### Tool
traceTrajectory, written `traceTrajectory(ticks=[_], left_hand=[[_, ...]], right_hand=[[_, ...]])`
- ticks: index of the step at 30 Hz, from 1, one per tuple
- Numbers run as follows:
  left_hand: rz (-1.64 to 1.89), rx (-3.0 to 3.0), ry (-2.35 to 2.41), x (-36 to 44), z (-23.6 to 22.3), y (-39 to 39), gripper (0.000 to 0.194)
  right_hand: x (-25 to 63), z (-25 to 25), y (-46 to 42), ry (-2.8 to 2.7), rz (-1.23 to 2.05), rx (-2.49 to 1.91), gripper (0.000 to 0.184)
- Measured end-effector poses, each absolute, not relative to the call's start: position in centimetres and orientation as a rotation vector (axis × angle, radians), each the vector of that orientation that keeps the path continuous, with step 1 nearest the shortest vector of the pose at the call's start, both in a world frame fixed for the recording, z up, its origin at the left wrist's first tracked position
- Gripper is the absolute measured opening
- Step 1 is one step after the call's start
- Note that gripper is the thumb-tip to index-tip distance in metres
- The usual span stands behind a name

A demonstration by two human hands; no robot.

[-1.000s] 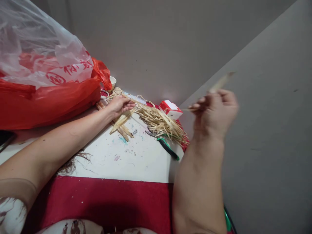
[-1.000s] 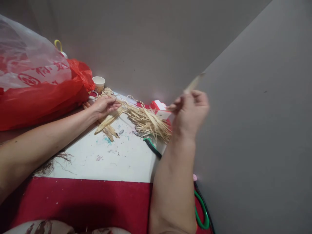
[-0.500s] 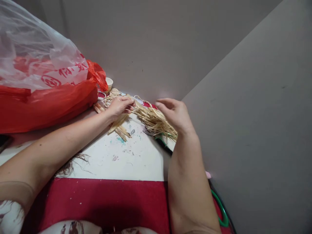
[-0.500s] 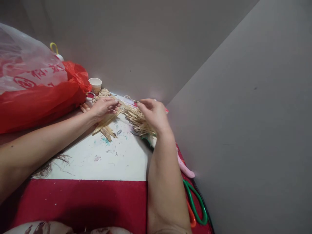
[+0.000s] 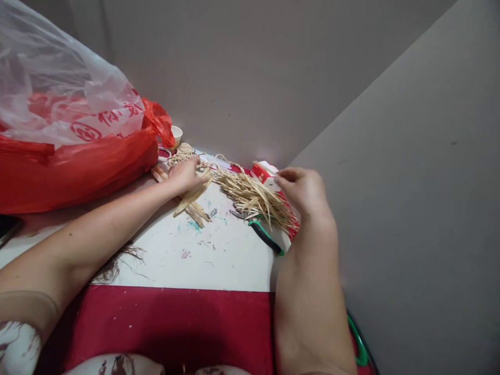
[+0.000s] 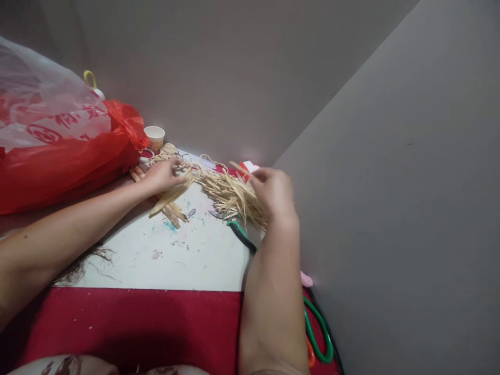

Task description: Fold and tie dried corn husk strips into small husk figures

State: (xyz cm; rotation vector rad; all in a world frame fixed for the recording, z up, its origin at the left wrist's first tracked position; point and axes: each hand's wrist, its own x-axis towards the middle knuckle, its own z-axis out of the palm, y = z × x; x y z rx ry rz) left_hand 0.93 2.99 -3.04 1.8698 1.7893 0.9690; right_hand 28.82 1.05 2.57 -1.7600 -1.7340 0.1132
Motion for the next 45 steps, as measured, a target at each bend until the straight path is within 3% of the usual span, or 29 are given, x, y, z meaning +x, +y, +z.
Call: traceTrajectory(ticks=[4,9,13,20,27,34,40,45], left_hand=[[0.825,1.921,1.793,0.9,-4.5,3.5,0.045],[1.201,1.702,1.557,1.4,-4.3,4.2,0.038],[1.450,1.397,1.319,2.0,-2.5,3.5,0.041],[1.368,1.136,0.947,2.9,-0.9,1.9,0.050],[1.225,1.096,0.839,2.8,-1.7,2.3,0.046],[1.076,0.888,0.696,2.3,-1.8,2.6,0.017],[0.907,0.940,0.659,2.4,-2.2,2.5,0.017],[0.982,0.980,0.742,2.4,-2.2,2.4,0.019]], right_hand=[[28.8,2.9,0.7,-1.799,0.228,-1.908,0.019],[24.8,3.9,0.2,-1.651,0.316,-1.446,0.026],[20.8,2.4,0.2,-1.612,0.751,-1.315,0.028],[18.1,-0.9,1.0,-1.256,1.379,-1.206,0.023],[18.8,-1.6,1.8,-1.047,1.346,-1.079,0.023],[18.6,-1.7,1.2,-1.230,1.437,-1.024,0.032],[18.5,-1.8,1.0,-1.299,1.459,-1.035,0.034],[18.7,-1.7,1.0,-1.285,1.443,-1.079,0.035]])
